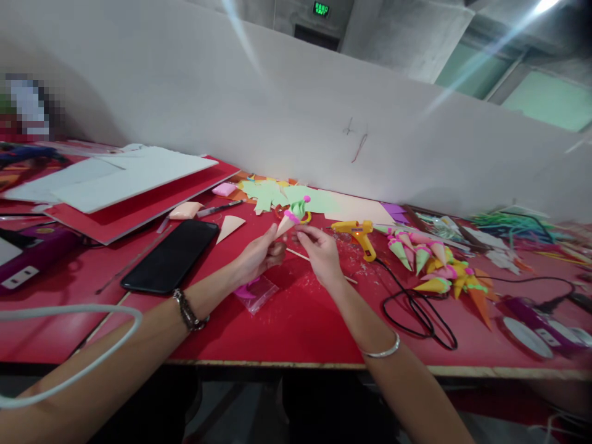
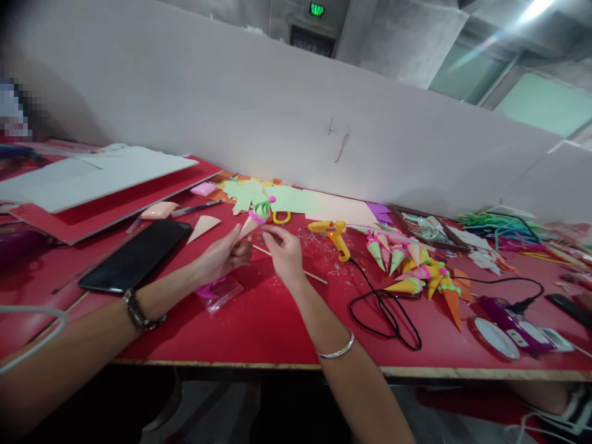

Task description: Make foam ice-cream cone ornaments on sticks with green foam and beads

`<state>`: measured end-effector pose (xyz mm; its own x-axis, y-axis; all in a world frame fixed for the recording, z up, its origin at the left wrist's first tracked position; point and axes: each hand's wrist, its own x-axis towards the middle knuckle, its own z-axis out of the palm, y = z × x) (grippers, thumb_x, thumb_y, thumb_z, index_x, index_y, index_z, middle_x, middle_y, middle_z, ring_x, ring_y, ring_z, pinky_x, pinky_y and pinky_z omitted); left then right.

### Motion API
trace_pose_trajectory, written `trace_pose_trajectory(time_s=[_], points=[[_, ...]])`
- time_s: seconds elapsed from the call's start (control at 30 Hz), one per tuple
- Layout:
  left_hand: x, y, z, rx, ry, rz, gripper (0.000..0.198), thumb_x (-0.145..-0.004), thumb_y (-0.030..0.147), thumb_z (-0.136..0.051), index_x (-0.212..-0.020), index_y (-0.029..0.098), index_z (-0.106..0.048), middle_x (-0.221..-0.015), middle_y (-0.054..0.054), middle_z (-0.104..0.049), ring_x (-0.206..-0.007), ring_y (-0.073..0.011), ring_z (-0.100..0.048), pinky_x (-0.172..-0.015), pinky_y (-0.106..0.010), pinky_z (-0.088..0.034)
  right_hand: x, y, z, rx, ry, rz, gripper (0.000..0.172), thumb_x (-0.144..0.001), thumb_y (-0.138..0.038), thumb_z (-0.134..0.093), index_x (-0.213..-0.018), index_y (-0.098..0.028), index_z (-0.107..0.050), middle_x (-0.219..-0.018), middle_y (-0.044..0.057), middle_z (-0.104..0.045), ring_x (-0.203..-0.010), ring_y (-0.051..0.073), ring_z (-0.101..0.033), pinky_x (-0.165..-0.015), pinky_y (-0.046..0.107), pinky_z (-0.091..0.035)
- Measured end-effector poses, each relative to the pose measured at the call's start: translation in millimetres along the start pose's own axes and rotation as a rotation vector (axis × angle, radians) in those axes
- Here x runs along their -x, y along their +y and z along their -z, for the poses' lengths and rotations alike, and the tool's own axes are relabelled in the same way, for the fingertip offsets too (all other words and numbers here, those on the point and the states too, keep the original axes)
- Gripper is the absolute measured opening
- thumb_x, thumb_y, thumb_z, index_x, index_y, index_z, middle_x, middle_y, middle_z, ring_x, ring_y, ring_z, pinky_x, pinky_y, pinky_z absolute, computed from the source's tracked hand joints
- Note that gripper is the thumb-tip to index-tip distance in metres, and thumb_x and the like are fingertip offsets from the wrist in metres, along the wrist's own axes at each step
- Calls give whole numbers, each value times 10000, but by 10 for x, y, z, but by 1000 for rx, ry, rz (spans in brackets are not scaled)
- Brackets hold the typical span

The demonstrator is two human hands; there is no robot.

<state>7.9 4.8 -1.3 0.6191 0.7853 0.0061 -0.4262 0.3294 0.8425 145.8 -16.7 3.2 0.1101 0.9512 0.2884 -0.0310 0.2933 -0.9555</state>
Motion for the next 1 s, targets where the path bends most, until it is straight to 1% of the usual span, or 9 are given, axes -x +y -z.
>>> trace_pose_trajectory(time_s=[0.1, 0.2, 0.3, 0.43, 0.53, 0.6, 0.73, 0.83, 1.0], points=[[9, 5, -8, -15, -20, 39, 378, -793, 474, -420, -592, 160, -357, -455, 86, -187, -375, -35, -197, -359, -148, -204, -3, 13, 0, -38, 21, -4, 150, -699, -306, -565, -794, -195, -598, -734, 9, -623, -701, 139, -588, -731, 315, -478], [7, 5, -8, -9, -51, 63, 421, -787, 502, -405, -551, 172, -293, -445, 89, -169, -367, -35, -188, -356, -151, -203, -2, 7, -4, -49, 40, -3, 149, -690, -318, -577, -776, -196, -576, -692, -3, -593, -635, 120, -558, -676, 293, -479], [2, -8, -7, -34, -63, 58, 434, -785, 520, -388, -544, 177, -274, -442, 90, -162, -366, -37, -172, -352, -156, -186, -8, -1, -8, -94, 59, -2, 131, -683, -305, -584, -765, -206, -560, -686, -15, -570, -616, 108, -534, -662, 278, -469], [5, -30, -20, -117, -36, 29, 410, -793, 481, -409, -553, 180, -268, -455, 91, -174, -372, -34, -160, -358, -167, -158, -19, 3, -9, -124, 57, -4, 131, -676, -294, -596, -768, -207, -563, -709, -16, -560, -607, 97, -515, -651, 263, -456], [22, -35, -38, -203, -18, -11, 398, -787, 476, -423, -564, 175, -290, -464, 90, -191, -380, -31, -154, -368, -175, -133, -21, 15, -11, -86, 54, -1, 140, -672, -308, -600, -767, -209, -567, -699, -15, -561, -617, 104, -515, -656, 268, -457], [33, -38, -45, -279, 7, -29, 373, -779, 474, -440, -594, 167, -335, -473, 88, -209, -385, -30, -161, -373, -179, -120, -20, 26, -15, -75, 54, -12, 146, -673, -315, -597, -768, -207, -568, -698, -14, -567, -625, 109, -522, -666, 275, -459], [32, -66, -32, -432, 52, -25, 345, -764, 480, -458, -650, 162, -385, -482, 89, -217, -387, -30, -172, -376, -185, -117, -16, 48, -24, -97, 21, -30, 144, -681, -295, -581, -789, -200, -569, -755, -3, -593, -686, 121, -553, -711, 289, -460], [17, -98, -16, -514, 66, -66, 337, -779, 490, -420, -720, 158, -421, -509, 80, -253, -403, -36, -208, -387, -187, -162, -11, 61, -28, -92, 5, -44, 137, -689, -266, -566, -806, -196, -564, -762, -6, -602, -697, 117, -564, -711, 277, -463], [21, -120, -34, -764, 121, -172, 332, -788, 460, -417, -887, 149, -478, -599, 44, -406, -513, -71, -361, -476, -204, -287, -20, 96, -21, -61, -17, -30, 145, -690, -219, -551, -831, -188, -557, -771, -1, -617, -717, 121, -574, -697, 263, -466]])
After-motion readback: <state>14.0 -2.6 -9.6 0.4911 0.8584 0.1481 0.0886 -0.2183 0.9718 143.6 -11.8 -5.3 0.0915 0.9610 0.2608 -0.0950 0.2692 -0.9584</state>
